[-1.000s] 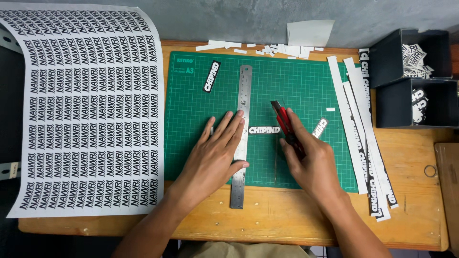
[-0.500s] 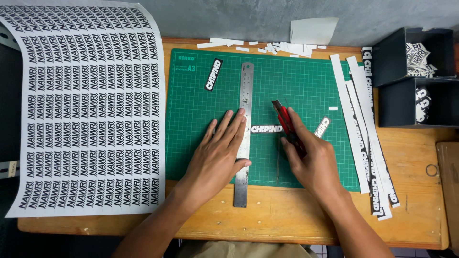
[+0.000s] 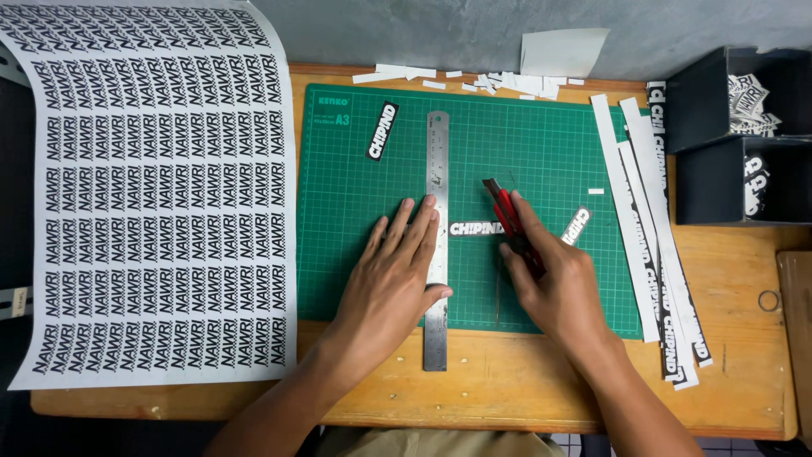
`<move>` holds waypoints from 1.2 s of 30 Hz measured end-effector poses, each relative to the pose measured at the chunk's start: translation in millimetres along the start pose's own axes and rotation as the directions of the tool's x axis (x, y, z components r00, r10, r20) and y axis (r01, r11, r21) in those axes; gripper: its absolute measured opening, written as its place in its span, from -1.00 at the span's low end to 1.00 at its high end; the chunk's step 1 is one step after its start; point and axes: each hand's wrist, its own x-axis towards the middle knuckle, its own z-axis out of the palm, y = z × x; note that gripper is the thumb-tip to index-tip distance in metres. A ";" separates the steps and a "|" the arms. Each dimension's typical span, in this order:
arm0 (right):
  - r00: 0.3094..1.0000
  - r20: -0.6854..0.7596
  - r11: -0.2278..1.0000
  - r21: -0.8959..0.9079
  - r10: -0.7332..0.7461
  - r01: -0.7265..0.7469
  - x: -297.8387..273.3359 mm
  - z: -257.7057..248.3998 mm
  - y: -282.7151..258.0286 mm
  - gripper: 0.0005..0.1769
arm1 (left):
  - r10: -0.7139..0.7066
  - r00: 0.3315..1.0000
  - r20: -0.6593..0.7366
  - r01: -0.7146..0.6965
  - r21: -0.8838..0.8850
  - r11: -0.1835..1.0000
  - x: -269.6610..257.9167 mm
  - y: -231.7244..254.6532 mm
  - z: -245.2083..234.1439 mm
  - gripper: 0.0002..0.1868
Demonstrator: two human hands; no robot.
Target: The person uses a metal ruler and a red utility knife to cut strips of printed stickers on a green cutting mat. They align the ruler along the printed text and slice through the material to separate individual sticker units, repeating the process for multiple strips.
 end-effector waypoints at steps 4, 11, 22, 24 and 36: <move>1.000 0.002 1.000 0.004 -0.005 0.005 -1.8 2.4 0.7 -0.22 | -0.005 1.000 -0.014 0.005 0.005 1.000 -0.2 0.4 0.8 0.14; 0.998 -0.059 1.000 0.025 0.017 -0.015 -5.0 -0.3 -4.0 -0.18 | 0.005 1.000 -0.011 -0.005 -0.003 1.000 -1.4 -1.0 3.4 0.17; 0.991 -0.128 0.998 0.048 0.042 -0.036 0.9 -14.0 -8.3 -0.25 | 0.013 1.000 0.003 -0.013 -0.001 1.000 -3.6 -0.2 3.4 0.16; 0.992 -0.115 0.997 0.063 0.046 -0.039 0.8 -13.1 -6.9 -0.26 | 0.009 1.000 0.009 -0.009 0.002 1.000 -3.7 -0.4 4.7 0.16; 0.994 -0.089 0.996 0.074 0.060 -0.054 1.2 -12.0 -10.2 -0.26 | 0.010 1.000 -0.015 -0.009 0.025 1.000 -3.7 0.7 9.4 0.18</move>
